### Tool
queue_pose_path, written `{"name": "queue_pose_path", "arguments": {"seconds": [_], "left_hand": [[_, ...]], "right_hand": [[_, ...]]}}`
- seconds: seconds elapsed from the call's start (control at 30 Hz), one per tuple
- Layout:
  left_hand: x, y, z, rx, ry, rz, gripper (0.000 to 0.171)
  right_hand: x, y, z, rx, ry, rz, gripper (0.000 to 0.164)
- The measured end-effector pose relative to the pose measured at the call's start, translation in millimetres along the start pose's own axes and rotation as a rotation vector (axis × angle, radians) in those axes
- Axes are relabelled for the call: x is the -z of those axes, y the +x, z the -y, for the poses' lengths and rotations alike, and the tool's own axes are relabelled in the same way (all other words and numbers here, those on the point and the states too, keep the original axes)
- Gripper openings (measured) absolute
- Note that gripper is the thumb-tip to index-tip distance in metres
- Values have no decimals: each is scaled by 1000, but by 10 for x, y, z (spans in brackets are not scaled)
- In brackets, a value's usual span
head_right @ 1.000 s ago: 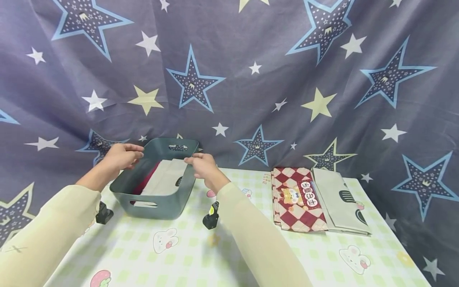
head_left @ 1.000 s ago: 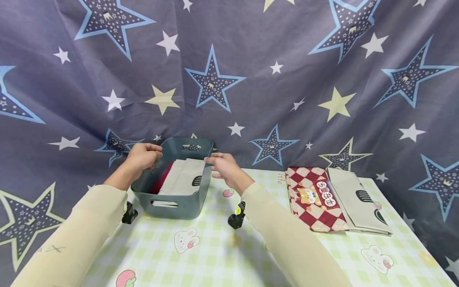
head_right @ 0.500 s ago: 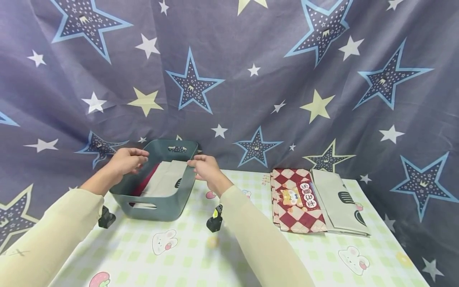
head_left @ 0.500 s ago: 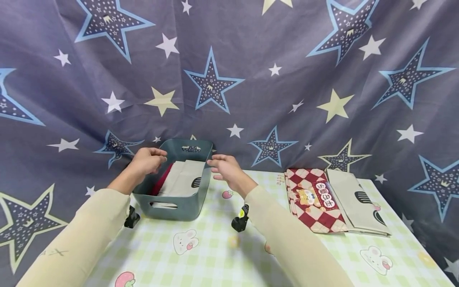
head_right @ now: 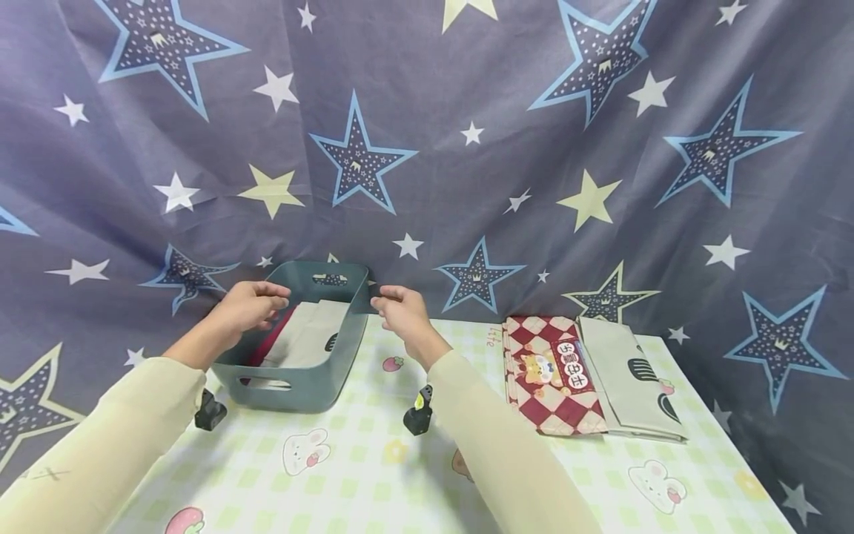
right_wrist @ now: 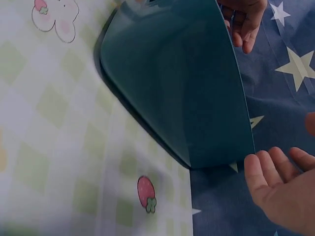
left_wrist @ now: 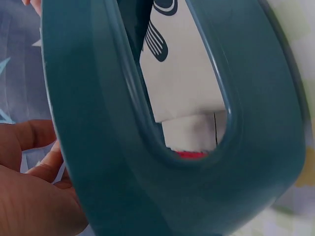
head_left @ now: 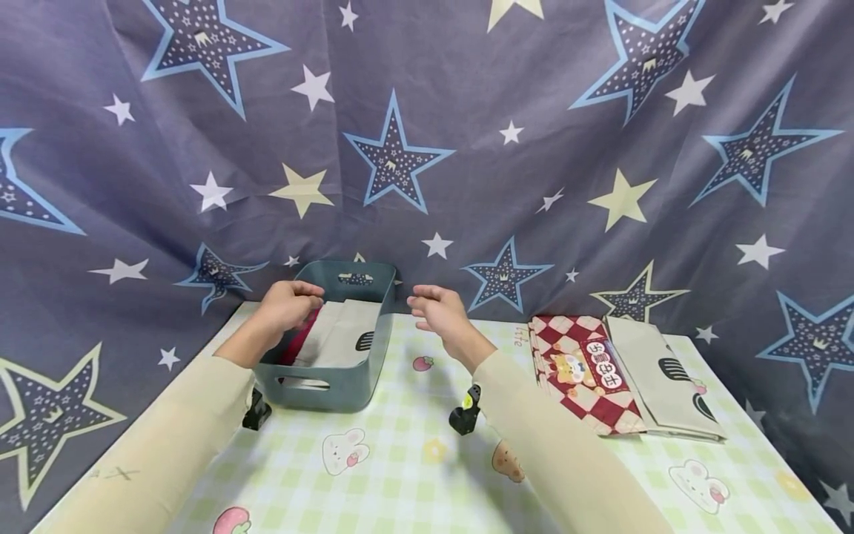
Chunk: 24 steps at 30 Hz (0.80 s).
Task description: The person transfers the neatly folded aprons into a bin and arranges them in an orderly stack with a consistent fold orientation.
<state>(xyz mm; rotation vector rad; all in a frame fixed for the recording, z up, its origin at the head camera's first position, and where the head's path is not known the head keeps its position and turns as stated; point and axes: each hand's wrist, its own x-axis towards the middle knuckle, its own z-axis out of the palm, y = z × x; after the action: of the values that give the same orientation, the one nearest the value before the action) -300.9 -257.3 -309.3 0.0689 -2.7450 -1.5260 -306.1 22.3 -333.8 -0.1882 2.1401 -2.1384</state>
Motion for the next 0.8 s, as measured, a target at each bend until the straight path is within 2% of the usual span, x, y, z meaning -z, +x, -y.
{"name": "queue_pose_path", "arguments": {"seconds": [0.57, 0.8], "left_hand": [[-397, -45, -197, -30, -42, 69, 37], [-594, -62, -305, -94, -51, 57, 34]], "right_hand": [[523, -77, -163, 52, -29, -153, 34], [789, -127, -240, 46, -26, -199, 35]]}}
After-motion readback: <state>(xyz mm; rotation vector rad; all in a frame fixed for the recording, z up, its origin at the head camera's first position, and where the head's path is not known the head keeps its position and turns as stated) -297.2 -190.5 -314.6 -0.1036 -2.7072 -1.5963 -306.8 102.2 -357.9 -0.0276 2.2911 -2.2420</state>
